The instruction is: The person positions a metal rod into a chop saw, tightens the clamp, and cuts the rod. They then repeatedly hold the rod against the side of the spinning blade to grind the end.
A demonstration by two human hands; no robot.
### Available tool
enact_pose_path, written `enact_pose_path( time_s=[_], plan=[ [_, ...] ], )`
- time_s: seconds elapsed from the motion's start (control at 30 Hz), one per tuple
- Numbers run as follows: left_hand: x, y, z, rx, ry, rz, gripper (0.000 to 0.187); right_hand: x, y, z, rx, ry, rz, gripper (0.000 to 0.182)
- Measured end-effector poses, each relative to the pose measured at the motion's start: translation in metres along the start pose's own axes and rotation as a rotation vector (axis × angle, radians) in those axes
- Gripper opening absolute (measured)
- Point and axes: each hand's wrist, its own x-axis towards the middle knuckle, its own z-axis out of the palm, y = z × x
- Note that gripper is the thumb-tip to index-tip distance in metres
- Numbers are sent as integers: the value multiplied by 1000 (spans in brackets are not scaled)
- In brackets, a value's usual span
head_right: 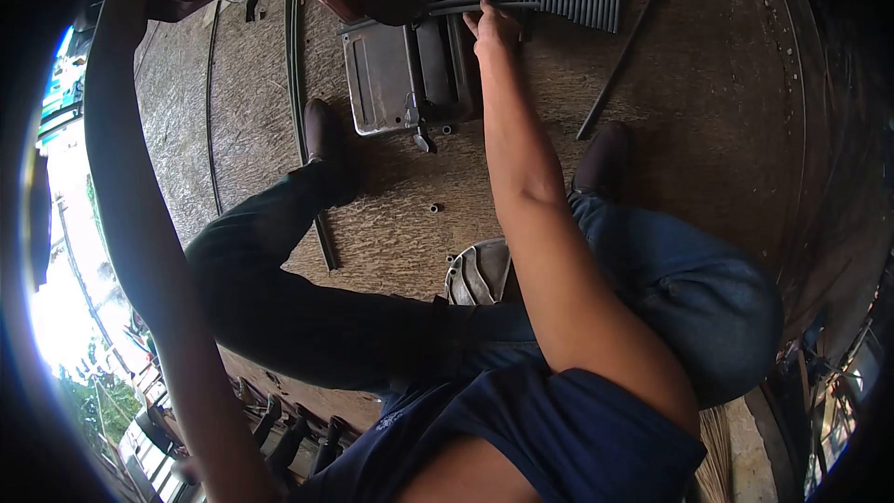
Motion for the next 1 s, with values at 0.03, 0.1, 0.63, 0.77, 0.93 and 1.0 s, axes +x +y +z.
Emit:
enact_pose_path(
  time_s=[0.03, 0.1, 0.63, 0.77, 0.93, 1.0],
  plan=[
    [-1, -1, 0, 7, 4, 2, 43, 4, 5, 0, 12, -5, 4, 21],
    [-1, -2, -1, 22, 9, 8, 43, 10, 13, 0, 0, -2, 7, 22],
    [32, 0, 36, 152, -20, 82, 41, 14, 18, 14, -10, 31, -43, 23],
    [34, 0, 38, 196, -16, 92, 41, 10, 16, 14, 2, 27, -59, 23],
    [38, -2, 44, 244, -16, 105, 41, 18, 17, 9, 8, -16, -57, 26],
    [41, -3, 49, 261, -19, 114, 41, 19, 17, 7, 13, -18, -63, 27]
  ],
)
